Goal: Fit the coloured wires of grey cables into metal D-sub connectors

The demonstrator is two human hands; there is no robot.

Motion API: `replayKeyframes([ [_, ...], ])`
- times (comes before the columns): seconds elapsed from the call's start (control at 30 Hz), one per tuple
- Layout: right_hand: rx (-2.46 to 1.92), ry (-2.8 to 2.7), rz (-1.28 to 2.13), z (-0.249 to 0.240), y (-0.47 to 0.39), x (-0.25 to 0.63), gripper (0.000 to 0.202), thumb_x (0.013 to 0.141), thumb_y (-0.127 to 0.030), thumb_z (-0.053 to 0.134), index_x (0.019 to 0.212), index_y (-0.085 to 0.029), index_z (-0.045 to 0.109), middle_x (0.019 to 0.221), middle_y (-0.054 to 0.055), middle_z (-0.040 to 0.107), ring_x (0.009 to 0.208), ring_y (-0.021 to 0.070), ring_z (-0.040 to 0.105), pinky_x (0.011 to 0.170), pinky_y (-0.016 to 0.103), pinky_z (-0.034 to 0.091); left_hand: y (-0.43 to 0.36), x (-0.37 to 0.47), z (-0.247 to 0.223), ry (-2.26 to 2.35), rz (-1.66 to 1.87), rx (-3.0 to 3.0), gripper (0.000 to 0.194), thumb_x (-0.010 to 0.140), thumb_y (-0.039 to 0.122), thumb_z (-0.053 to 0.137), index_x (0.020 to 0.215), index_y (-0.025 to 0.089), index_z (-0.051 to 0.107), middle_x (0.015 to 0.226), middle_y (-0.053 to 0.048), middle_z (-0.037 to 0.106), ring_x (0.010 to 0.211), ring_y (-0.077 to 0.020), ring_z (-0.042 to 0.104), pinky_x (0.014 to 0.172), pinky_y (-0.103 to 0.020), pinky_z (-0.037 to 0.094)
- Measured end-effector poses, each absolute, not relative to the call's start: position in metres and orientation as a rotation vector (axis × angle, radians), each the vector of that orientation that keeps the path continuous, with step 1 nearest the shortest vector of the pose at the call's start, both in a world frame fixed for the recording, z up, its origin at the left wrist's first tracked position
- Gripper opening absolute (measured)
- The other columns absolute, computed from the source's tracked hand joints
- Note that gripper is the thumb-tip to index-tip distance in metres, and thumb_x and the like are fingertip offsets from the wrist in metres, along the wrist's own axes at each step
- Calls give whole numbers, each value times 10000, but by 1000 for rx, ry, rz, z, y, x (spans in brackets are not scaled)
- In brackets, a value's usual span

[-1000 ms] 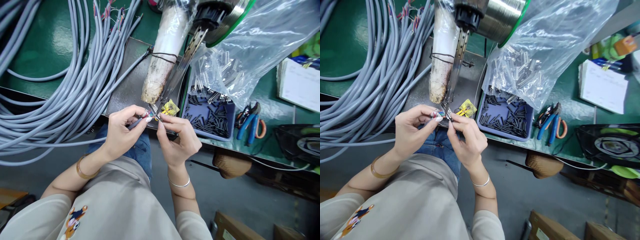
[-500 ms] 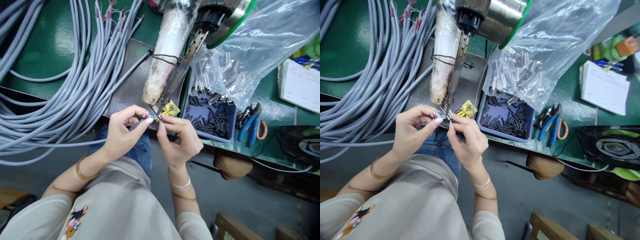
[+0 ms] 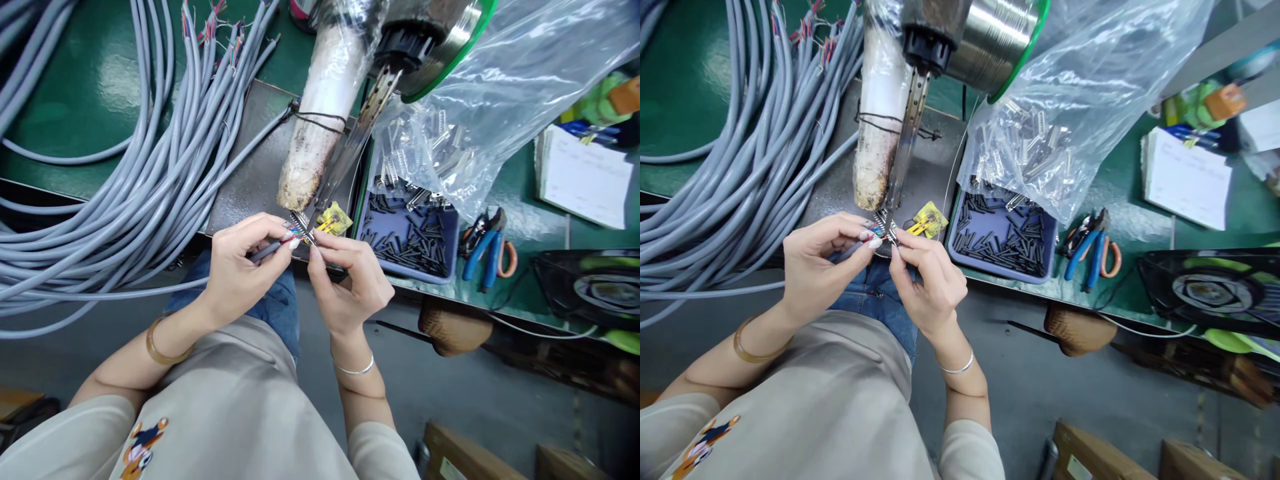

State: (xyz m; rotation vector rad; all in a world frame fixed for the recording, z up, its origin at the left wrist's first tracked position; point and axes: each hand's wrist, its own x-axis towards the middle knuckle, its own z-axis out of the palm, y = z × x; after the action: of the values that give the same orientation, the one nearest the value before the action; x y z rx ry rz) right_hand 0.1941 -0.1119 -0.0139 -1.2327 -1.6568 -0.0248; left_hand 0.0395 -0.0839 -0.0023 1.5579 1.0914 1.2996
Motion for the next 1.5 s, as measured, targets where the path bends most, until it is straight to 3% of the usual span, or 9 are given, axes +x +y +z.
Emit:
replayKeyframes([
  [0.83,-1215,-1699,-79,-13,-112,193,190,861,-78,733,885,-226,615,983,41,815,828,150,779,743,264,636,-84,35,-5,1089,1290,1676,69,848,89,714,835,156,701,890,-56,765,740,-109,676,621,-195,508],
  [1.0,-1255,-1650,-39,-13,-114,190,212,858,-87,753,857,-236,603,941,14,810,810,144,774,717,265,627,-86,36,-3,1115,1281,1653,56,856,121,704,820,149,671,879,-51,758,661,-87,651,574,-179,494],
  [1.5,-1253,-1629,-32,-10,-113,190,187,843,-78,777,899,-229,682,986,23,809,859,156,774,771,286,644,-81,40,-3,1109,1381,1786,109,832,66,696,811,166,658,848,-19,745,659,-80,626,586,-194,477],
])
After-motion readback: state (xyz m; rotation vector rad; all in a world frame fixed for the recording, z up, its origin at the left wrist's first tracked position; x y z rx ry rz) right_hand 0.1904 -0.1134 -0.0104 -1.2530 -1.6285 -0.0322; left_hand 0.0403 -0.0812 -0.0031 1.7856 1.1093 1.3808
